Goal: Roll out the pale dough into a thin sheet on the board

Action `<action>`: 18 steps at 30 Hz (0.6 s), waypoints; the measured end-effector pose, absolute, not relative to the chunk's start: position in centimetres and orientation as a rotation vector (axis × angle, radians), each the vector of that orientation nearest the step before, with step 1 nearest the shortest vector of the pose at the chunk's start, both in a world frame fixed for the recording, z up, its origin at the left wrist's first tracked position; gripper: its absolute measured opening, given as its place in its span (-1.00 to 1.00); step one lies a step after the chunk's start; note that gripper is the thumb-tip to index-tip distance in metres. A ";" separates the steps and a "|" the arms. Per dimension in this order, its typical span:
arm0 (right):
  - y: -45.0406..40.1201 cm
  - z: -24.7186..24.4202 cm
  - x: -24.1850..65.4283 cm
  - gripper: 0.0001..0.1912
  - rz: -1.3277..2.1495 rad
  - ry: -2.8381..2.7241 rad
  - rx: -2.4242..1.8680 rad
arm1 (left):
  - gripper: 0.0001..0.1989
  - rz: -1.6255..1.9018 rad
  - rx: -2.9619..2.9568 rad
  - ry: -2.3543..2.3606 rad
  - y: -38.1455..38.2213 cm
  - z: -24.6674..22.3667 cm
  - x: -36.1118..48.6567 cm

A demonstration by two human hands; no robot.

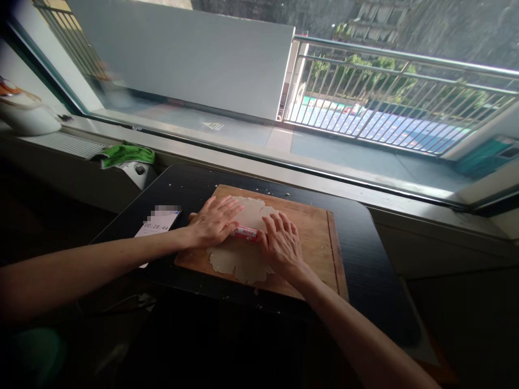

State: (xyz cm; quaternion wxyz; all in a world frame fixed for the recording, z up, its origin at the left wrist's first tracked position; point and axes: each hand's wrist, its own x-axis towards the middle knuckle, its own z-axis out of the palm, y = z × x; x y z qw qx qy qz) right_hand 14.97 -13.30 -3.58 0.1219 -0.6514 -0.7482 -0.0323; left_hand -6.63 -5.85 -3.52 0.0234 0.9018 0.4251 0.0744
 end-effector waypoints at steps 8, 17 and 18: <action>-5.3 -1.4 16.4 -0.46 0.053 -1.832 -2.216 | -0.39 0.185 2.553 1.609 1.3 -1.5 -2.8; -10.9 -3.5 15.7 -0.52 -0.106 -2.123 -1.898 | -0.44 0.242 2.745 1.379 -3.7 -3.0 -5.7; -9.7 -3.2 15.9 -0.52 -0.092 -2.088 -1.938 | -0.42 0.243 2.713 1.434 -2.8 -2.8 -5.2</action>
